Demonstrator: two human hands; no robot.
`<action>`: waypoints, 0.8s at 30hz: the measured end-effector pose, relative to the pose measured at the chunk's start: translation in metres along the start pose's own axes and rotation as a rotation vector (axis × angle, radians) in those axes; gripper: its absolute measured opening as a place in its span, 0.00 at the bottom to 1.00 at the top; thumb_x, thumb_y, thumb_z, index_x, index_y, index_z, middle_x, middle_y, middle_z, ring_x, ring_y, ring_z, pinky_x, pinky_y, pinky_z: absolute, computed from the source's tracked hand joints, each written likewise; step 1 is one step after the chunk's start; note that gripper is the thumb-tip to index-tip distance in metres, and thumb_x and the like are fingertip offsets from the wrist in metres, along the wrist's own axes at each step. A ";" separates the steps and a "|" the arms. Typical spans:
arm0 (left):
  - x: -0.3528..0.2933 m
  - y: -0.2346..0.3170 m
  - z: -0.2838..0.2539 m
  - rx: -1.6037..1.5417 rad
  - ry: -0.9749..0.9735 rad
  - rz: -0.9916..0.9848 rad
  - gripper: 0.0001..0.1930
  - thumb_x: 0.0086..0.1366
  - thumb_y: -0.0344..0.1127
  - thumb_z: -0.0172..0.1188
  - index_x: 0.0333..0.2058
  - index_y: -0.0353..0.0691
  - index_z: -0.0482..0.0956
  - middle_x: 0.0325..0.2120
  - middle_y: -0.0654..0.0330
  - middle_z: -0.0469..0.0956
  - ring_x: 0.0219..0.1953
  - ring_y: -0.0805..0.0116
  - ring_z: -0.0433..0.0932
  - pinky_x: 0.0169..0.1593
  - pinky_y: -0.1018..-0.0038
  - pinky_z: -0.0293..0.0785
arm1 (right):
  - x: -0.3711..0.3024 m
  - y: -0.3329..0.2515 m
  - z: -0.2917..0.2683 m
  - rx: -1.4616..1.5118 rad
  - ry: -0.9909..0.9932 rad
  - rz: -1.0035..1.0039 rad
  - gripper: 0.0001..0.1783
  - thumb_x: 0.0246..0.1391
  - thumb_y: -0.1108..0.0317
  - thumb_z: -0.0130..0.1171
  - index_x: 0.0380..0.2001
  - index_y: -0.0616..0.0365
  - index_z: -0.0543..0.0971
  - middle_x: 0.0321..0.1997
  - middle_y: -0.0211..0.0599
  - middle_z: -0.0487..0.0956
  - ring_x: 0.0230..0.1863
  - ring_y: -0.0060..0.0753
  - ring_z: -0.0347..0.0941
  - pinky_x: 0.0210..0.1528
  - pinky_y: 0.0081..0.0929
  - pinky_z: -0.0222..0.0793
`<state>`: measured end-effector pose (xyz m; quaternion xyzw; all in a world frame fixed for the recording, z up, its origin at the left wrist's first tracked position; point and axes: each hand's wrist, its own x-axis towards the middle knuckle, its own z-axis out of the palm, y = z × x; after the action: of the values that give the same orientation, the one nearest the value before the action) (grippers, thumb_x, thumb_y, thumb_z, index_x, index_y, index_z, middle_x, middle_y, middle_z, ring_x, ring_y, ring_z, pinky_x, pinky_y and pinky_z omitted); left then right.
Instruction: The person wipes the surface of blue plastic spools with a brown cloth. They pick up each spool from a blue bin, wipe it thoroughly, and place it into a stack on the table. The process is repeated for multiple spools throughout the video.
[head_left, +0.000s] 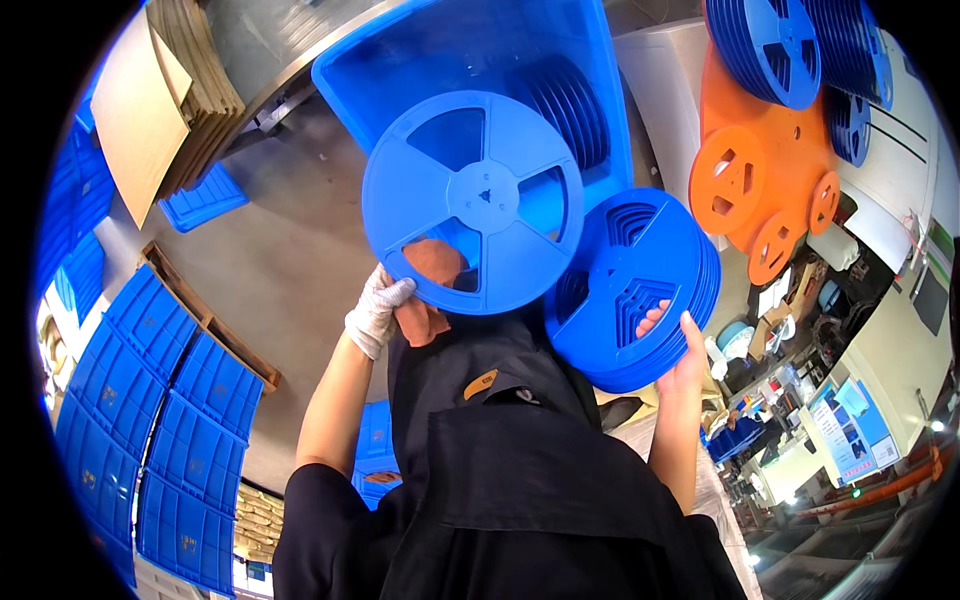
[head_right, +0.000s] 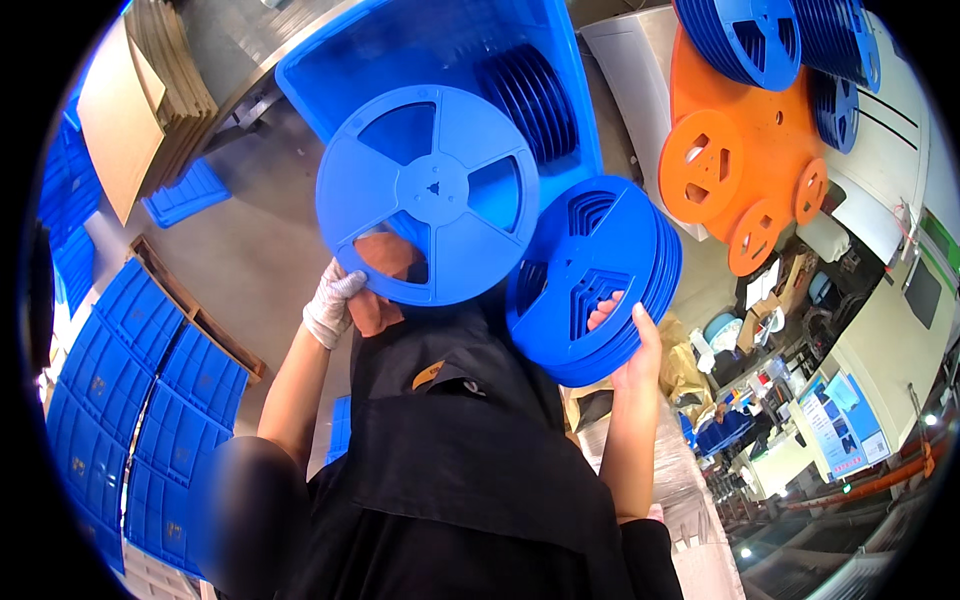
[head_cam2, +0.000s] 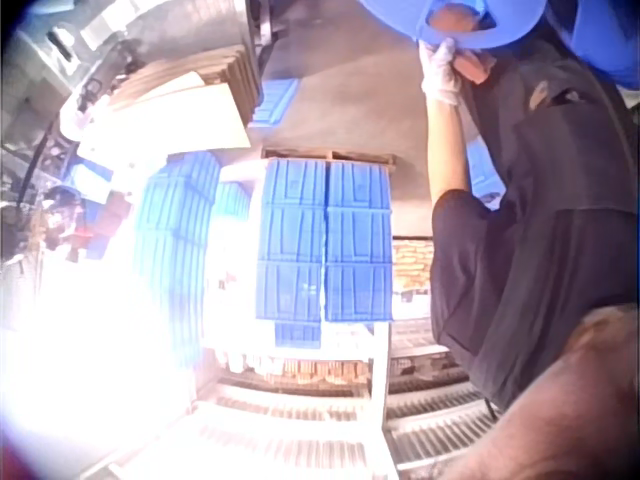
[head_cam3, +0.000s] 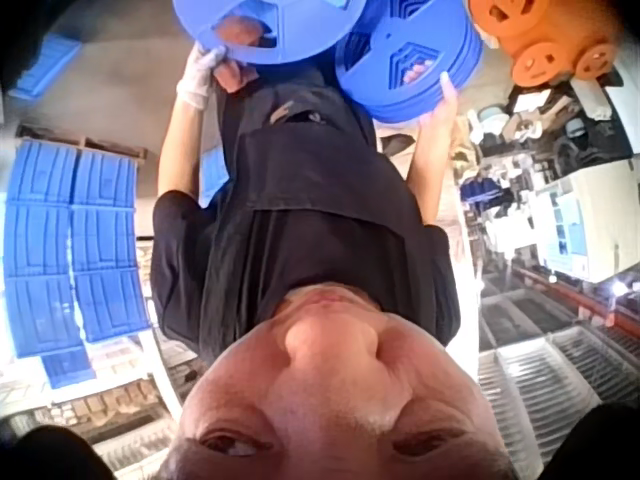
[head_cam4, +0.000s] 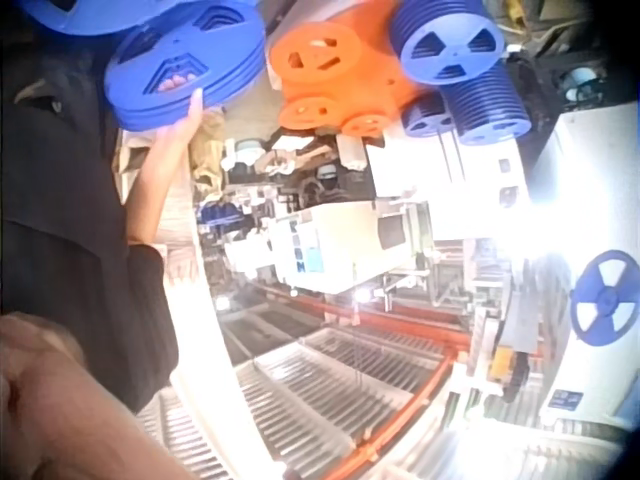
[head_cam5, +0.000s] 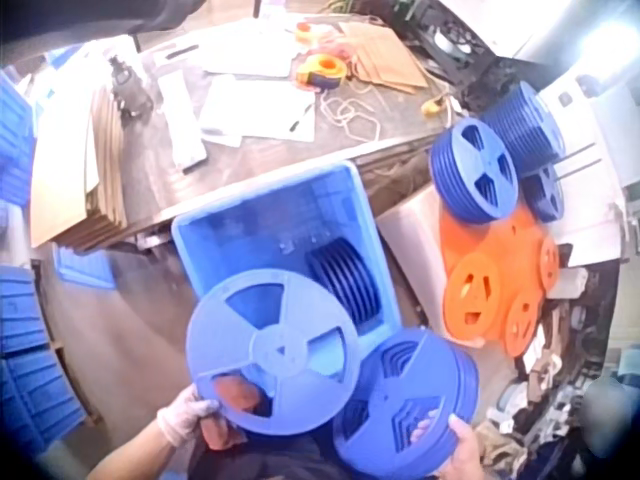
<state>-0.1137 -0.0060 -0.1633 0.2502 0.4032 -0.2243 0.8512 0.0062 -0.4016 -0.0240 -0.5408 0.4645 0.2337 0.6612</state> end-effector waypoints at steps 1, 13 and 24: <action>0.007 0.003 0.005 0.056 0.021 0.016 0.21 0.58 0.31 0.62 0.50 0.39 0.68 0.36 0.55 0.78 0.33 0.59 0.80 0.41 0.62 0.78 | 0.001 0.004 -0.003 0.030 -0.004 0.009 0.22 0.62 0.54 0.49 0.46 0.64 0.73 0.36 0.46 0.80 0.37 0.42 0.79 0.42 0.40 0.77; 0.270 -0.078 0.090 0.844 0.311 0.040 0.19 0.57 0.37 0.54 0.47 0.37 0.71 0.39 0.47 0.78 0.42 0.54 0.78 0.48 0.67 0.71 | 0.007 0.044 -0.041 0.075 -0.112 0.009 0.25 0.63 0.49 0.45 0.46 0.63 0.71 0.31 0.43 0.77 0.30 0.38 0.75 0.36 0.34 0.73; 0.397 -0.109 0.113 0.824 0.535 0.047 0.18 0.63 0.36 0.54 0.51 0.39 0.71 0.48 0.47 0.77 0.52 0.50 0.76 0.52 0.66 0.71 | 0.039 0.019 -0.093 0.344 -0.330 -0.111 0.30 0.61 0.36 0.43 0.38 0.57 0.66 0.17 0.23 0.59 0.17 0.18 0.52 0.21 0.20 0.51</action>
<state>0.1151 -0.2300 -0.4448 0.6241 0.4797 -0.2737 0.5527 -0.0250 -0.4901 -0.0659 -0.3996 0.3527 0.1994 0.8223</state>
